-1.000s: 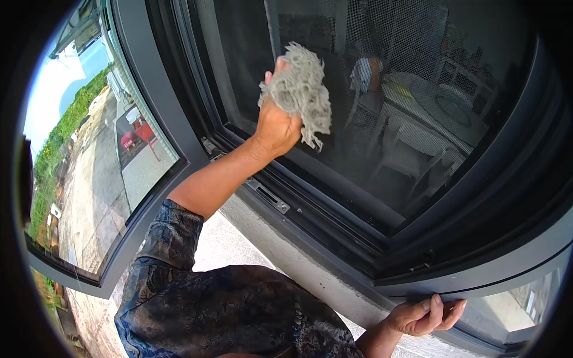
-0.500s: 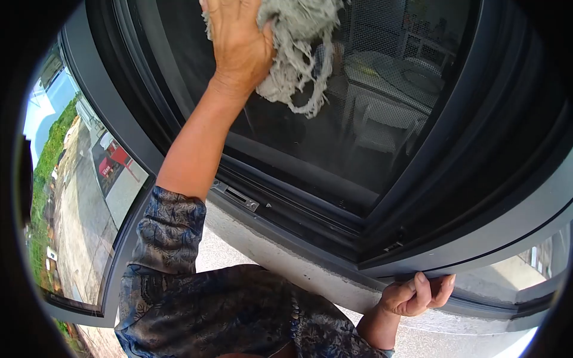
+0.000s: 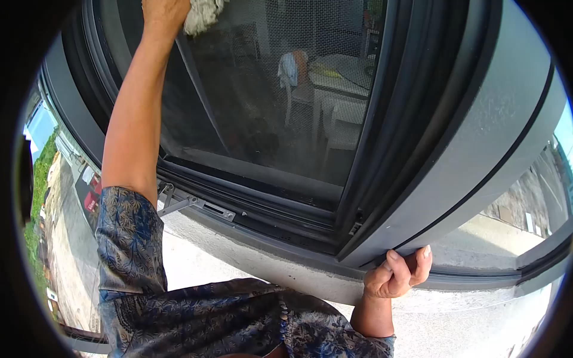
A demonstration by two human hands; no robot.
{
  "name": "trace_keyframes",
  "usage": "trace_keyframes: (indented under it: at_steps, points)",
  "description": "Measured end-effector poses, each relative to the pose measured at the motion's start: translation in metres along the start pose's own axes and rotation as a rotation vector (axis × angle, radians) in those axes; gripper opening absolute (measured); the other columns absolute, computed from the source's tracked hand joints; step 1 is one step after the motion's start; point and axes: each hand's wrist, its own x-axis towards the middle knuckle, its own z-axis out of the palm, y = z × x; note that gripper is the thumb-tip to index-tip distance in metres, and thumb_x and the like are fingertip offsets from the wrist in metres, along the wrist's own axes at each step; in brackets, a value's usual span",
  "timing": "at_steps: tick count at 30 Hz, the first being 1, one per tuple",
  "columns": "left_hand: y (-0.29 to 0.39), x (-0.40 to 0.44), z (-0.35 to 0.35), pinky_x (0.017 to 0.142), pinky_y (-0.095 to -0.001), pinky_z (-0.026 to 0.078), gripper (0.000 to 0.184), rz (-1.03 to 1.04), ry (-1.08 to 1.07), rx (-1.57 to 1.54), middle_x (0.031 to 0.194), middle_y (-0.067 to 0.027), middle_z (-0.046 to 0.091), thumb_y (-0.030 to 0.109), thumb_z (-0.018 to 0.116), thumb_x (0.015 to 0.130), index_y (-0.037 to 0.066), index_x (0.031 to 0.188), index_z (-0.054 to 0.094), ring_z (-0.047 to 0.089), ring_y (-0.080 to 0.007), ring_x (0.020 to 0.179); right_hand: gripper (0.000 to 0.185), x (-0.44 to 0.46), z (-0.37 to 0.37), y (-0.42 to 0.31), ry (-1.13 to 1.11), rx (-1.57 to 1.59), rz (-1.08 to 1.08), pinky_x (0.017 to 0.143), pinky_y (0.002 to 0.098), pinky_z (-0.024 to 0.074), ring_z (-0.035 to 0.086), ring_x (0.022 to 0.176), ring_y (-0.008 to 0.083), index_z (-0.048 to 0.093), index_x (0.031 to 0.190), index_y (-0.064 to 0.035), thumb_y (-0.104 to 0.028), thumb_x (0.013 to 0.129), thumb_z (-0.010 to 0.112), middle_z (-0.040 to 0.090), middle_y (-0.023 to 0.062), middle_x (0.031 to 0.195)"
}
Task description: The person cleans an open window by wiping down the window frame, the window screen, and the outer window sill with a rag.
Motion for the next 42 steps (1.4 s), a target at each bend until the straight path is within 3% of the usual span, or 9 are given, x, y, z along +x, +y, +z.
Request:
trace_keyframes:
  at_steps: [2, 3, 6, 14, 21, 23, 27, 32, 42]
  points:
    - [0.032, -0.056, 0.0, 0.106, -0.0525, 0.026, 0.034, 0.239, -0.078, 0.033, 0.133, -0.0179, 0.046, 0.022, 0.046, 0.091, 0.008, 0.12, 0.055, 0.038, -0.0386, 0.127, 0.022, 0.0, 0.0, 0.0, -0.018, 0.015, 0.016, 0.11, 0.0376, 0.0283, 0.039, 0.128, 0.0285, 0.06, 0.096, -0.0051, 0.001, 0.093, 0.039, 0.04, 0.0155, 0.132]
    - [0.059, -0.082, -0.01, 0.096, -0.0537, 0.038, 0.057, 0.27, -0.203, 0.036, 0.135, -0.0118, 0.045, 0.013, 0.073, 0.058, 0.011, 0.113, 0.058, 0.038, -0.0329, 0.128, 0.022, -0.001, 0.0, -0.001, -0.004, 0.01, 0.003, 0.11, 0.0376, 0.0283, 0.039, 0.128, 0.0285, 0.06, 0.096, -0.0051, 0.001, 0.093, 0.039, 0.04, 0.0155, 0.132]
    - [0.117, -0.144, -0.032, 0.113, -0.0534, 0.012, 0.041, 0.396, -0.511, -0.157, 0.14, -0.0059, 0.042, 0.027, 0.068, 0.067, 0.014, 0.105, 0.066, 0.032, -0.0258, 0.134, 0.023, 0.0, 0.001, -0.003, -0.015, 0.011, 0.031, 0.11, 0.0401, 0.0291, 0.038, 0.128, 0.0305, 0.059, 0.094, -0.0043, 0.005, 0.09, 0.037, 0.039, 0.0163, 0.133]
    - [0.12, -0.173, -0.025, 0.115, -0.0538, 0.007, 0.019, 0.979, -0.592, -0.402, 0.139, 0.0035, 0.043, 0.022, 0.057, 0.08, 0.021, 0.098, 0.06, 0.027, -0.0164, 0.137, 0.026, -0.005, -0.007, 0.001, -0.052, -0.069, 0.025, 0.106, 0.0457, 0.0294, 0.037, 0.128, 0.0329, 0.059, 0.088, -0.0045, 0.006, 0.077, 0.038, 0.039, 0.0179, 0.133]
    - [0.092, -0.031, 0.0, 0.113, -0.0559, 0.01, 0.027, 0.599, -0.275, -0.14, 0.14, -0.0028, 0.042, 0.011, 0.071, 0.064, 0.018, 0.088, 0.059, 0.03, -0.0219, 0.136, 0.029, -0.004, -0.006, -0.002, -0.006, -0.008, 0.107, 0.107, 0.0449, 0.0285, 0.038, 0.128, 0.0332, 0.058, 0.088, -0.006, 0.009, 0.075, 0.037, 0.04, 0.0191, 0.133]
    - [0.083, 0.017, 0.01, 0.109, -0.0594, 0.019, 0.041, 0.558, -0.217, -0.026, 0.144, -0.004, 0.035, 0.018, 0.077, 0.06, 0.016, 0.096, 0.059, 0.027, -0.0249, 0.137, 0.018, 0.006, -0.009, -0.005, -0.047, -0.095, -0.023, 0.098, 0.0472, 0.0373, 0.048, 0.114, 0.0363, 0.067, 0.093, -0.0021, -0.015, 0.089, 0.055, 0.05, 0.0221, 0.125]
    - [0.056, 0.114, 0.04, 0.104, -0.0608, 0.028, 0.033, 0.521, 0.028, 0.337, 0.142, -0.0017, 0.036, 0.03, 0.062, 0.083, 0.022, 0.114, 0.057, 0.029, -0.0243, 0.134, 0.014, 0.008, -0.011, -0.008, -0.047, -0.072, 0.011, 0.098, 0.0453, 0.0393, 0.049, 0.113, 0.0351, 0.069, 0.089, -0.0031, -0.007, 0.084, 0.057, 0.051, 0.0197, 0.124]
    - [0.041, 0.19, 0.055, 0.107, -0.0563, 0.023, 0.047, -0.12, 0.077, 0.394, 0.144, -0.0143, 0.033, 0.024, 0.045, 0.089, 0.013, 0.134, 0.044, 0.025, -0.0363, 0.135, 0.014, 0.01, -0.014, -0.006, -0.063, -0.04, 0.009, 0.097, 0.0434, 0.0401, 0.049, 0.113, 0.0347, 0.07, 0.088, -0.0034, -0.004, 0.081, 0.057, 0.052, 0.0194, 0.123]
    - [0.124, 0.059, 0.034, 0.104, -0.0604, 0.027, 0.035, 0.304, -0.19, 0.047, 0.131, -0.0213, 0.043, 0.017, 0.054, 0.082, -0.004, 0.111, 0.056, 0.028, -0.0354, 0.134, 0.015, 0.01, -0.009, -0.01, -0.035, -0.032, 0.011, 0.097, 0.0439, 0.0392, 0.049, 0.112, 0.0357, 0.069, 0.09, -0.0027, -0.002, 0.079, 0.058, 0.052, 0.0211, 0.123]
